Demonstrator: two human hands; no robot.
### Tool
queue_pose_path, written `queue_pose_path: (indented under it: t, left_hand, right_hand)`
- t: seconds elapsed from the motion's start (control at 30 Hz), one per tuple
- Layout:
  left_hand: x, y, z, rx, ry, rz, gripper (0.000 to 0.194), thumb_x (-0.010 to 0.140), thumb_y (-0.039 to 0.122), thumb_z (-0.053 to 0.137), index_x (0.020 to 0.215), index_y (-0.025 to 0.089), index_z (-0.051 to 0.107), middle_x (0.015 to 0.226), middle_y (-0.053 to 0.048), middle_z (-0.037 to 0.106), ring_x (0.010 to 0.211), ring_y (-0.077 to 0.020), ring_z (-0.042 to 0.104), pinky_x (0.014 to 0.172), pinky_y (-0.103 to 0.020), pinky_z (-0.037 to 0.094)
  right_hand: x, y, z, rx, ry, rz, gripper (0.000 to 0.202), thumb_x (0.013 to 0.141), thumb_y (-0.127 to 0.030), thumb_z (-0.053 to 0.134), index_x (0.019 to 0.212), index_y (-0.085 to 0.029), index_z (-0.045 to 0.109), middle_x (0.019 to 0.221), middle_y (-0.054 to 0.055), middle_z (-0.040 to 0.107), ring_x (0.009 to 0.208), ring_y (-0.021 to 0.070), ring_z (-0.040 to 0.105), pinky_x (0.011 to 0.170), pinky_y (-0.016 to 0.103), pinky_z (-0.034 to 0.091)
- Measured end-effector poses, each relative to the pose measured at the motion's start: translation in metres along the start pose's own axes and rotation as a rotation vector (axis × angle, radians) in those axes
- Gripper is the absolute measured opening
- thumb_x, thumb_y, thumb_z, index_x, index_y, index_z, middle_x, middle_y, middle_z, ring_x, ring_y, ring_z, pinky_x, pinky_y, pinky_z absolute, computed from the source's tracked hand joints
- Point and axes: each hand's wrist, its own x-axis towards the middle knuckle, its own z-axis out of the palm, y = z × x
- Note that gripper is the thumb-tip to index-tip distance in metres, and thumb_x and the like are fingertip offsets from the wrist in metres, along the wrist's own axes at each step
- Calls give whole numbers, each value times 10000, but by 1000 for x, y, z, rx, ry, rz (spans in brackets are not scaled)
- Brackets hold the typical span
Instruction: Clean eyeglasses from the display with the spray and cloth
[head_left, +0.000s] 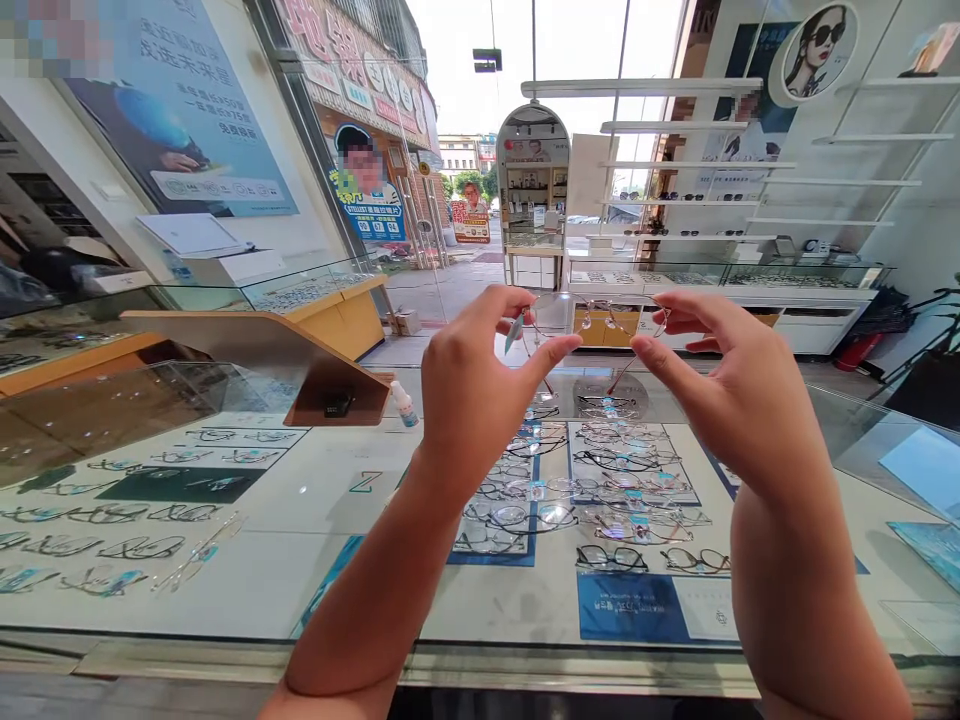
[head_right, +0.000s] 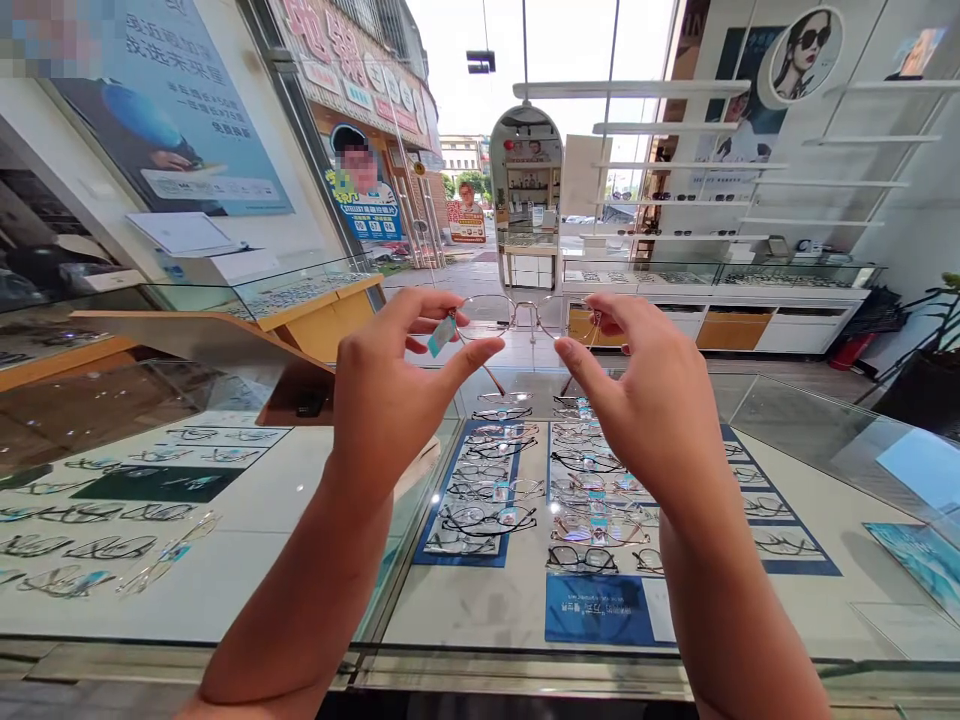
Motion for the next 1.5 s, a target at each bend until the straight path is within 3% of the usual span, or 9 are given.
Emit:
queue_pose_path:
  t: [0.3,0.63,1.1,1.27,1.5]
  left_hand:
    - [0,-1,2,-34,33,39,440,840,535,922,1117,264,713,971,-11,785,853,-188,697,778,-344,565]
    - [0,-10,17,-108,121,42,414,880,481,903,1167,297,668,992,-1,745,902,-187,680,844,-375,576]
    - [-2,-8,21,-118,199,103,449,799,446,971,1121,299,694,971,-5,719,851,-190,620,787,-380,541]
    - [4,-15,16,-151,128,59,463,790,467,972,1136,302,713,1033,-8,749,864,-181,654,773,-362,551]
    - [18,-40,16,-294,-3,-84,449,814,526,936,1155,299,753,1056,-21,799,882,-169,722,718,-307,566]
  right_hand:
    - [1,3,-2,22,-36,35,443,1001,-501,763,1350,-229,743,1242,125,785,1064,318,767,938,526,647]
    - [12,19,8,246,-90,103,432,952,-525,805,1255,-217,784,1147,106,799,1002,272,778,927,476,668]
    - [13,14,4,218,-243,214,544,974,-588,720,1351,-199,762,1273,152,786,1106,337,772,935,517,664]
    - [13,16,8,236,-131,161,465,949,-526,784,1297,-218,770,1217,127,793,1059,313,774,931,505,660]
    - [14,11,12,200,60,-26,343,962,-432,804,1262,-267,779,1159,83,774,1036,263,754,900,449,643]
